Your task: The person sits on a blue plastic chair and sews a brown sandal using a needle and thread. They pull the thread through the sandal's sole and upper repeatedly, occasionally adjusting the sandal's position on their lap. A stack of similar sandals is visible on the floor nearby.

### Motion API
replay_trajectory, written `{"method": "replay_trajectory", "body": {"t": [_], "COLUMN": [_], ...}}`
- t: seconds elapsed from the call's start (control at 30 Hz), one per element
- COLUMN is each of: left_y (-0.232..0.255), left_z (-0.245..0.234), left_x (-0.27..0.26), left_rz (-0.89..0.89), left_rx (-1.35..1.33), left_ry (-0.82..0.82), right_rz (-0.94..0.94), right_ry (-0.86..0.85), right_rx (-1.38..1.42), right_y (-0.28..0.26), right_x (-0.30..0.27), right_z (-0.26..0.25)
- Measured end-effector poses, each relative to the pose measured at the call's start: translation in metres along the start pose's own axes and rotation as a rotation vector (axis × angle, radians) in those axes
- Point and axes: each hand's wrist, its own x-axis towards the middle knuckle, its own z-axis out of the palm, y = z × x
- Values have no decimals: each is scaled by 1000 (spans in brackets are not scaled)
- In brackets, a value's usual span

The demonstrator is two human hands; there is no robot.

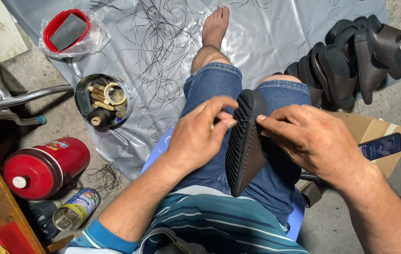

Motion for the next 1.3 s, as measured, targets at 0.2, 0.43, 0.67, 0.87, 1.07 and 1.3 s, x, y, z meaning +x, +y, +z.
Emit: {"method": "replay_trajectory", "body": {"t": [0.2, 0.43, 0.67, 0.87, 1.07, 1.3], "left_y": [25, 14, 16, 8, -7, 0], "left_z": [-12, -16, 9, 19, 25, 24], "left_x": [1, 5, -2, 0, 1, -25], "left_rz": [136, 139, 226, 273, 221, 377], "left_rx": [144, 280, 168, -2, -406, 108], "left_ry": [-299, -352, -73, 37, 98, 102], "right_rz": [-8, 379, 293, 293, 271, 380], "right_ry": [28, -450, -303, -62, 215, -160], "right_rx": [-37, -519, -237, 70, 581, -196], "right_y": [0, 24, 11, 12, -15, -30], "right_x": [-3, -24, -27, -22, 6, 3], "right_z": [5, -36, -35, -13, 14, -11]}}
